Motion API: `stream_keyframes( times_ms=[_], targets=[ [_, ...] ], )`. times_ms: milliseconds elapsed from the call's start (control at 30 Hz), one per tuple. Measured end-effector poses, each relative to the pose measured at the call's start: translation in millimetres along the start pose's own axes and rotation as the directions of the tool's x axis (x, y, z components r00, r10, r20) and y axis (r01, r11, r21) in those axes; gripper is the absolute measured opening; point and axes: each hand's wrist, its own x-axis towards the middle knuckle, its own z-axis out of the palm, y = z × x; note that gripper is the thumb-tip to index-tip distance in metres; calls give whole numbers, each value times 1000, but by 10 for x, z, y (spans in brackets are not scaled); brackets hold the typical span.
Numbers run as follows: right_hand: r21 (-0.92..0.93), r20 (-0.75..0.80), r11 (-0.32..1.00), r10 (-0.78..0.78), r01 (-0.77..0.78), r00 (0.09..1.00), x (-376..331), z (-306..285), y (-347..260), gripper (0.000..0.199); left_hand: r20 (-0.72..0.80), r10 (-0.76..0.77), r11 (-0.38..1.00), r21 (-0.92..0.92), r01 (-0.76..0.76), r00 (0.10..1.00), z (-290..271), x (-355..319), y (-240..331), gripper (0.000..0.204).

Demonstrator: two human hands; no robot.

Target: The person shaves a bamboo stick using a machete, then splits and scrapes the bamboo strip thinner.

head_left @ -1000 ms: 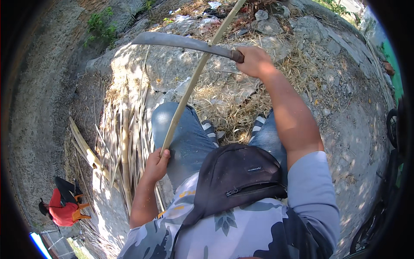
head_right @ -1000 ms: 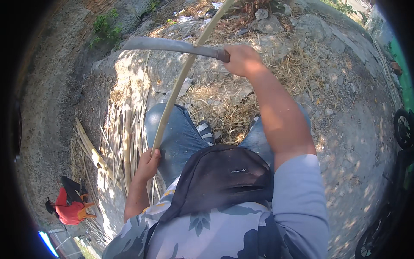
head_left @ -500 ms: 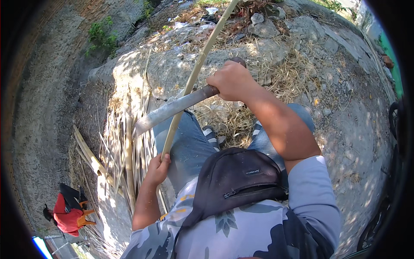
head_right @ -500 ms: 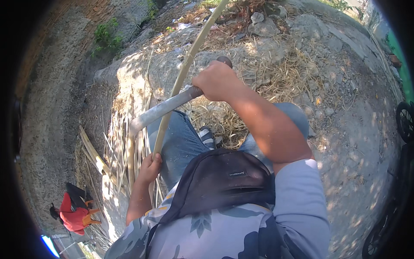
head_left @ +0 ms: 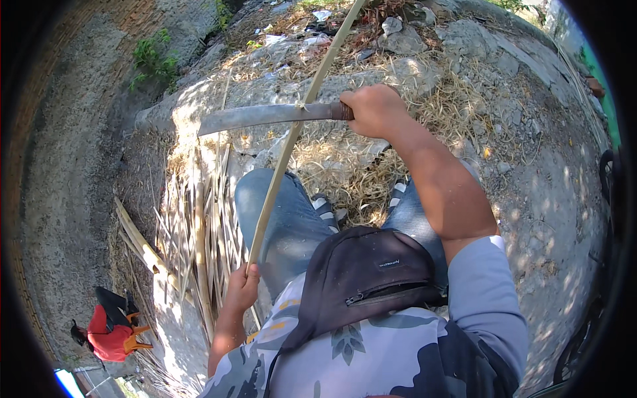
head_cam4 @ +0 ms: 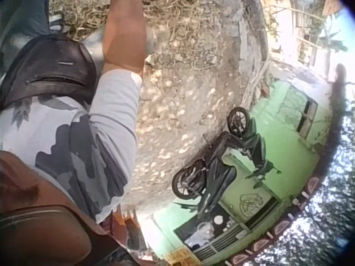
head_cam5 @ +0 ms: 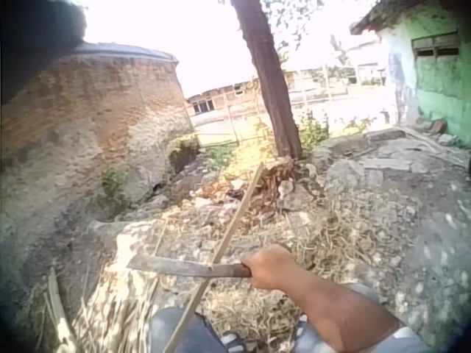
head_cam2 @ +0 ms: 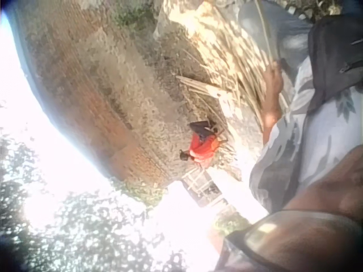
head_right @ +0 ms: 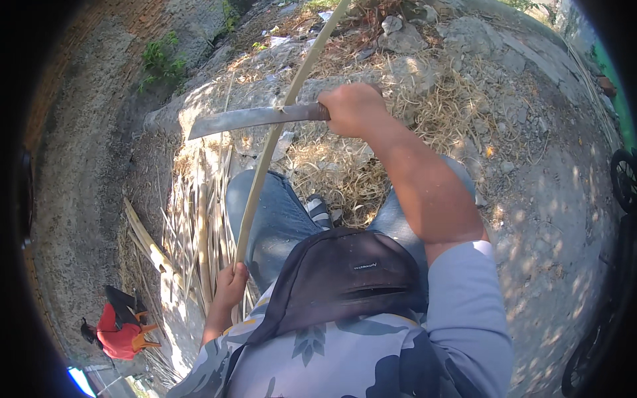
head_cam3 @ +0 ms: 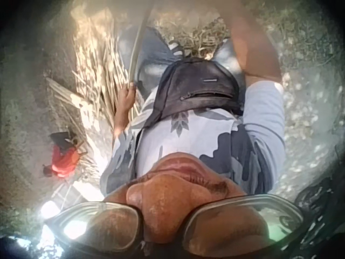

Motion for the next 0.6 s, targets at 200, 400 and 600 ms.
stream_keyframes(
  times_ms=[200, 400, 600],
  targets=[
    [229, 134, 973, -76, 44, 988, 82, 95, 37, 22, -40, 16, 1000, 3, -16, 999, 196, -18, -83, 38],
    [94, 17, 987, -133, 131, 991, -17, 57, -176, 19, -87, 67, 997, -25, -69, 994, 319, 24, -199, 37],
    [-54, 7, 911, -410, 410, 912, -29, 196, -401, 19, -96, 94, 996, 7, -94, 991, 307, 8, -297, 36]
  ],
)
